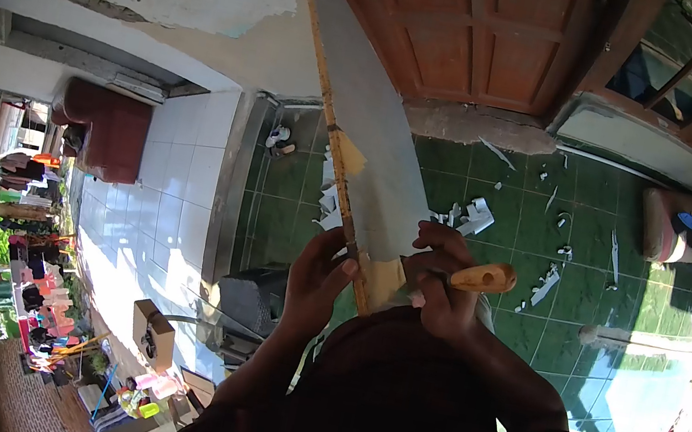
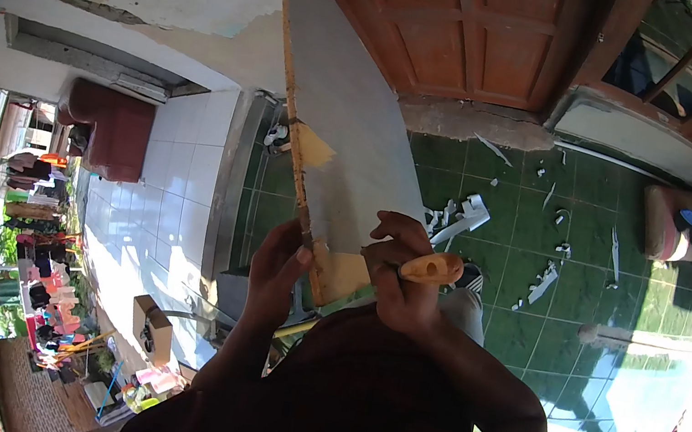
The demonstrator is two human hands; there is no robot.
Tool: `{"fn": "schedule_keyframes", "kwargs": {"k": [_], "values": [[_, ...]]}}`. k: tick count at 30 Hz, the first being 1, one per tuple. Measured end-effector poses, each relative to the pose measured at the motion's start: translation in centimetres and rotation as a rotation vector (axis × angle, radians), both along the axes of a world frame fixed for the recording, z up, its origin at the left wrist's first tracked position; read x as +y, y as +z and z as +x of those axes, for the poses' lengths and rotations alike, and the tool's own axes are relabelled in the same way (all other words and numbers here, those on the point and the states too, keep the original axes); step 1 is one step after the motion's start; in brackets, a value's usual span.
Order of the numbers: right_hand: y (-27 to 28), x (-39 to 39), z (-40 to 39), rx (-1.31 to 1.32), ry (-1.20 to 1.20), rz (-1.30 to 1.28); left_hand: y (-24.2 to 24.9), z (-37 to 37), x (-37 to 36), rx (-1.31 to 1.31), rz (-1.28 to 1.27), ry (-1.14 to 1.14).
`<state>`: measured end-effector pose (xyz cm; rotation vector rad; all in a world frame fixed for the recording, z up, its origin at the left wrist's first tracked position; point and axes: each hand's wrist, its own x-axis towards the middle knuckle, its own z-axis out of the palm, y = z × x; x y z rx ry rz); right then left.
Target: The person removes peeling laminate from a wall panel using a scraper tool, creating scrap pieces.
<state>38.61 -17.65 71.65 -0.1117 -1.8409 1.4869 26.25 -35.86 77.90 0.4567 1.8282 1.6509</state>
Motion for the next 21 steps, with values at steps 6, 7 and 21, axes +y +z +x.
{"fn": "schedule_keyframes", "kwargs": {"k": [6, 7, 21], "values": [[-0.5, 1.5, -2.4, -0.159, 0.321, -0.35, 1.3, 5.6, -1.5, 0.512, -0.187, 0.212], [0.0, 1.5, -2.8, -0.217, 0.345, -0.327, 2.0, 6.4, -1.1, 0.576, -0.266, 0.259], [-5.4, 2.5, -0.5, -0.568, 0.752, -0.102, -0.3, 1.0, -8.0, 0.981, -0.708, 0.974]]}}
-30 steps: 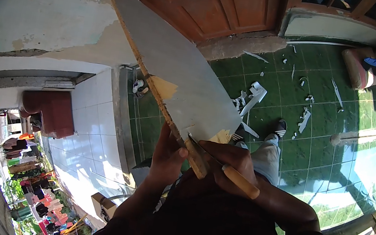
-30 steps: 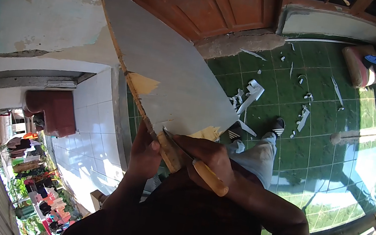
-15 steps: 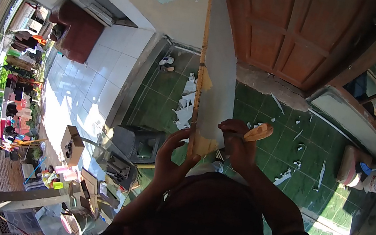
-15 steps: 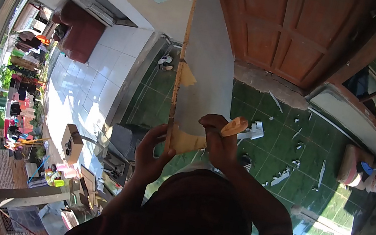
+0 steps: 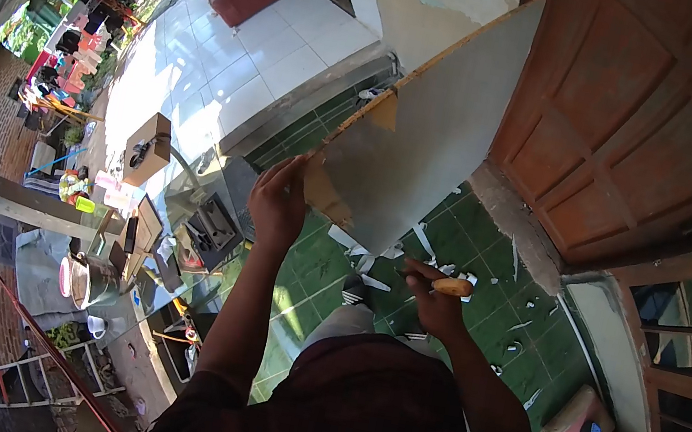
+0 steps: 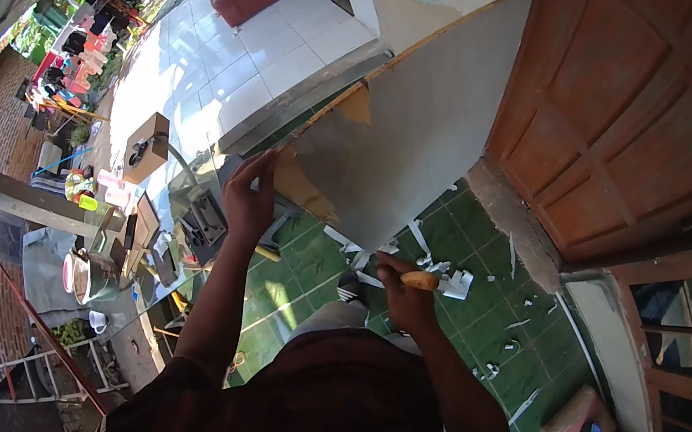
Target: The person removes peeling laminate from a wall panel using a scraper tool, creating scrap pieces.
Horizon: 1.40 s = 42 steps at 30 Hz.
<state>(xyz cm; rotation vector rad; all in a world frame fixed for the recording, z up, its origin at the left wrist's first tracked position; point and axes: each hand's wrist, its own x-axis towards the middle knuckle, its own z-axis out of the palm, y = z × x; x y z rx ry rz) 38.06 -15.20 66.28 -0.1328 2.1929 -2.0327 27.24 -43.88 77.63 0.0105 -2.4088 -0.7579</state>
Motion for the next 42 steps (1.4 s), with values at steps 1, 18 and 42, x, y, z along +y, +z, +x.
{"fn": "schedule_keyframes", "kwargs": {"k": [1, 18, 42], "values": [[-0.2, -0.1, -0.1, 0.002, 0.007, 0.007, -0.1, -0.9, -0.7, 0.022, -0.038, 0.027], [4.9, -7.7, -14.7, 0.148, -0.014, 0.132, -1.4, -16.8, -12.8, 0.051, -0.085, 0.119], [-9.0, -9.7, -14.3, -0.041, -0.052, 0.572, 1.4, -36.0, -21.4, -0.372, -0.312, 0.077]]}}
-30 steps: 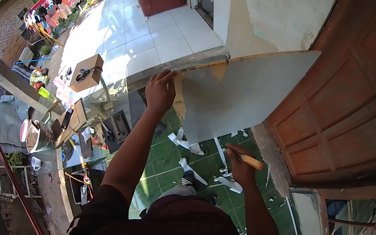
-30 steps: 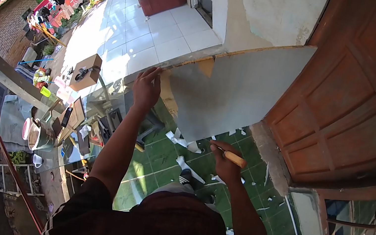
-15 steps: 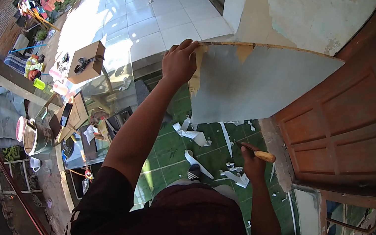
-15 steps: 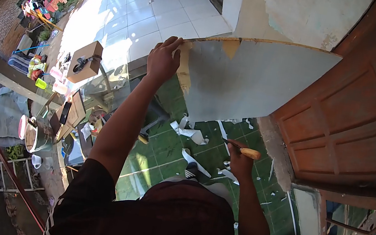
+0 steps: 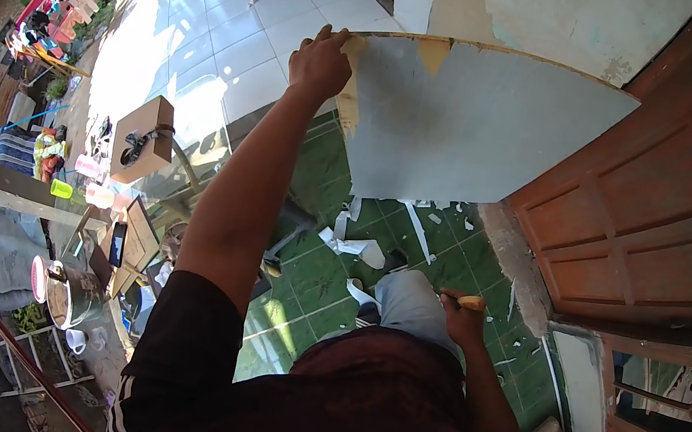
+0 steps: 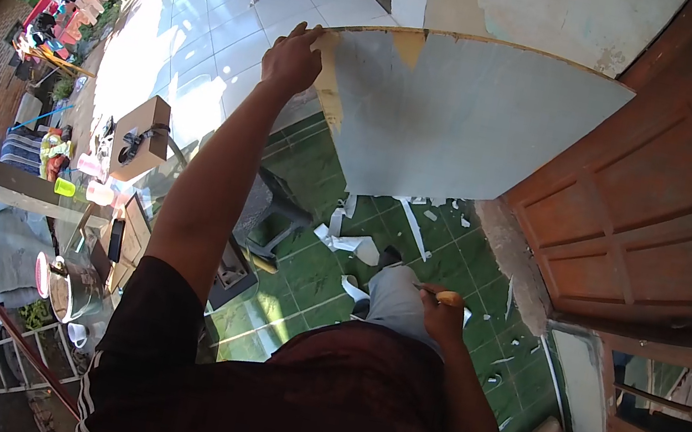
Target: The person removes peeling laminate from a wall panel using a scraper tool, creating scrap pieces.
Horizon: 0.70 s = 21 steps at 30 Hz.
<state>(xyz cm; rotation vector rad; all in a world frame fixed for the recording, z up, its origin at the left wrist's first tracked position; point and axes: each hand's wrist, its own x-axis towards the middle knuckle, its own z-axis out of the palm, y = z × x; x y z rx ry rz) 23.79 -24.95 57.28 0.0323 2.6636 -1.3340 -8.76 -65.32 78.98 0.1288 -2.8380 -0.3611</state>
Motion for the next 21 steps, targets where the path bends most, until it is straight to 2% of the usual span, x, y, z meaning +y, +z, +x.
{"fn": "schedule_keyframes", "kwargs": {"k": [5, 9, 14, 21], "values": [[0.6, -1.8, -5.1, -0.037, -0.003, -0.038, 0.0, -6.4, -0.9, -0.023, -0.05, 0.041], [0.9, -3.2, -12.0, 0.055, 0.116, 0.015, -0.3, -13.0, -1.9, -0.026, -0.055, 0.021], [-1.2, -5.1, -22.4, 0.198, 0.226, 0.108, -0.7, -24.4, -3.1, -0.051, -0.031, -0.051], [0.5, -8.1, -36.2, 0.156, 0.174, 0.046, -0.4, -39.5, -1.6, -0.077, -0.024, -0.172]]}}
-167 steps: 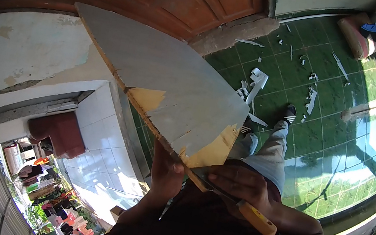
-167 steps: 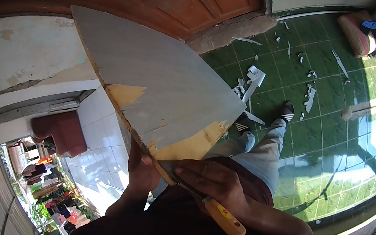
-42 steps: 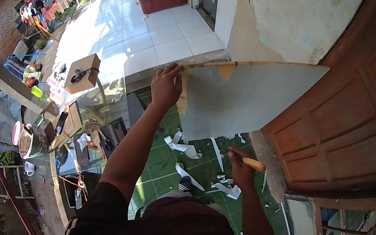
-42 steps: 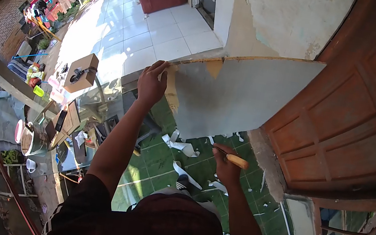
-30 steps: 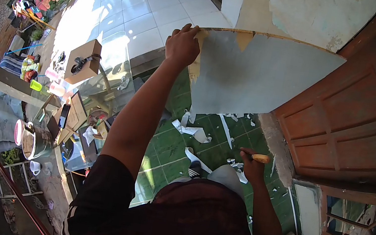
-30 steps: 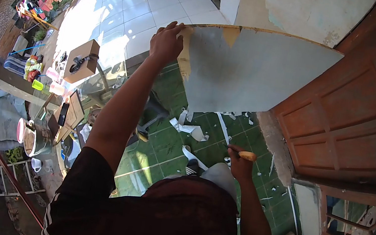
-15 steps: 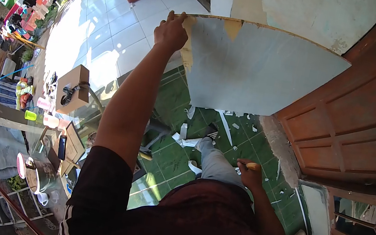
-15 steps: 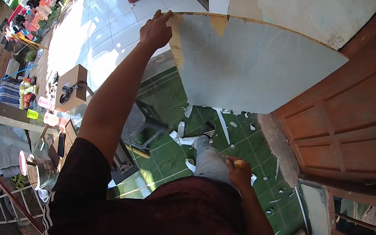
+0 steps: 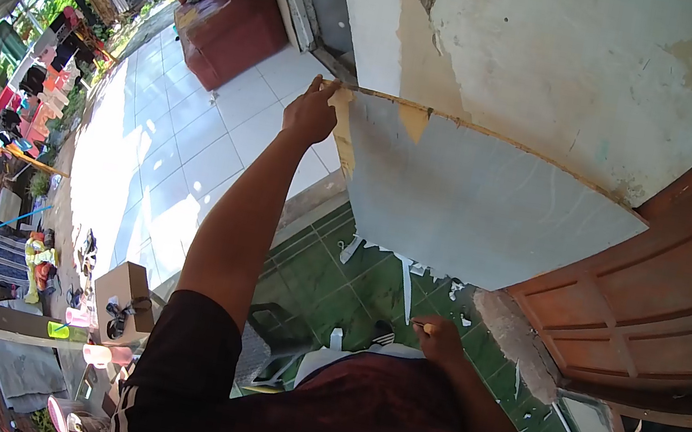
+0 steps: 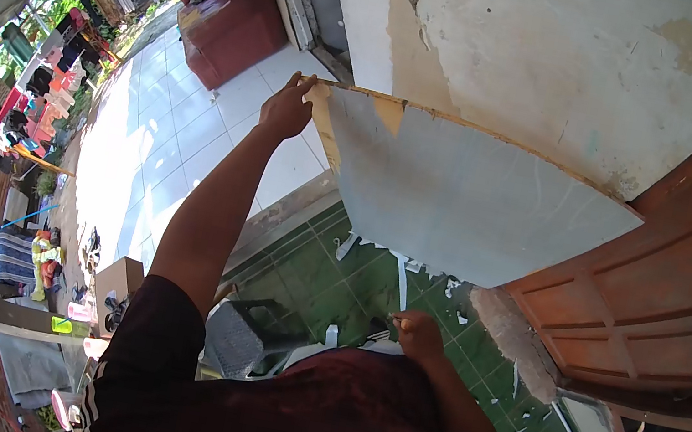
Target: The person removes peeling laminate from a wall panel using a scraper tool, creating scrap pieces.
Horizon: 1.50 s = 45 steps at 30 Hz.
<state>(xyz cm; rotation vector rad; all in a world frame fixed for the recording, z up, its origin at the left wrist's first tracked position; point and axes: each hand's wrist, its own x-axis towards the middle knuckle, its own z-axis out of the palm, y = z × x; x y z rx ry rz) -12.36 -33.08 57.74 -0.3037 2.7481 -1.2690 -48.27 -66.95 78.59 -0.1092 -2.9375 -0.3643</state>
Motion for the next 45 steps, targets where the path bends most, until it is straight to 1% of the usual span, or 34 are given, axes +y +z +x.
{"fn": "schedule_keyframes", "kwargs": {"k": [4, 7, 8, 11, 12, 14, 16, 17, 19, 20, 21, 23, 25, 28, 29, 32, 35, 36, 38, 39, 41, 44, 45], "values": [[-0.1, -1.0, -4.5, 0.03, -0.098, -0.058, 0.0, -7.0, 1.4, -0.007, 0.068, -0.083], [-1.2, -1.8, -6.6, 0.052, -0.168, -0.044, -0.9, -12.8, 1.9, 0.057, 0.09, -0.2], [-1.7, -2.2, -6.9, 0.036, -0.222, -0.05, -1.5, -14.6, 1.9, 0.13, 0.092, -0.25], [-3.1, -4.3, -8.5, -0.022, -0.363, -0.057, -0.5, -17.3, 2.0, 0.124, 0.085, -0.365], [-3.3, -5.3, -9.0, -0.047, -0.405, -0.053, -0.8, -18.2, 2.2, 0.209, 0.16, -0.392], [-3.8, -6.9, -11.3, -0.068, -0.486, -0.037, -1.6, -20.8, 2.0, 0.28, 0.197, -0.537], [-4.2, -10.1, -13.2, -0.097, -0.56, -0.028, -2.6, -22.2, 1.3, 0.379, 0.24, -0.662], [-4.1, -12.0, -14.5, -0.096, -0.614, -0.031, -3.0, -22.9, 0.7, 0.395, 0.188, -0.714], [-3.2, -15.7, -17.1, -0.109, -0.713, -0.033, -3.2, -23.6, -0.4, 0.411, 0.228, -0.816], [-4.1, -17.7, -18.5, -0.044, -0.724, 0.028, -3.2, -23.8, -0.9, 0.403, 0.222, -0.854], [-4.2, -19.8, -20.0, -0.037, -0.737, -0.003, -3.1, -24.3, -1.2, 0.396, 0.222, -0.888], [-3.4, -23.9, -22.5, -0.025, -0.75, -0.048, -3.2, -24.7, -1.5, 0.389, 0.229, -0.924], [-2.3, -27.9, -24.7, 0.033, -0.71, -0.089, -2.8, -26.0, -1.1, 0.413, 0.231, -0.953], [-0.5, -31.7, -27.1, 0.081, -0.684, -0.098, -3.1, -27.8, -0.3, 0.391, 0.301, -0.992], [0.1, -32.8, -27.2, 0.081, -0.677, -0.097, -3.5, -27.8, -0.4, 0.382, 0.326, -1.008], [1.4, -34.9, -27.4, 0.084, -0.777, -0.133, -3.8, -27.0, -1.3, 0.387, 0.411, -1.08], [2.8, -36.0, -26.3, -0.03, -0.879, -0.132, -3.9, -25.3, -2.5, 0.282, 0.504, -1.147], [3.0, -36.6, -25.5, -0.006, -0.941, -0.176, -3.8, -24.4, -3.0, 0.287, 0.551, -1.175], [3.5, -36.9, -24.3, 0.057, -1.058, -0.263, -3.4, -22.7, -4.3, 0.235, 0.543, -1.223], [4.4, -36.9, -23.8, 0.125, -1.095, -0.193, -3.5, -21.6, -5.1, 0.207, 0.537, -1.248], [6.9, -36.3, -23.1, 0.27, -1.166, -0.052, -4.0, -19.4, -6.3, 0.212, 0.605, -1.322], [9.2, -35.1, -21.6, 0.443, -1.287, 0.114, -4.1, -15.5, -7.9, 0.184, 0.68, -1.414], [9.9, -35.1, -21.3, 0.444, -1.332, 0.115, -4.3, -14.1, -8.3, 0.184, 0.706, -1.443]]}}
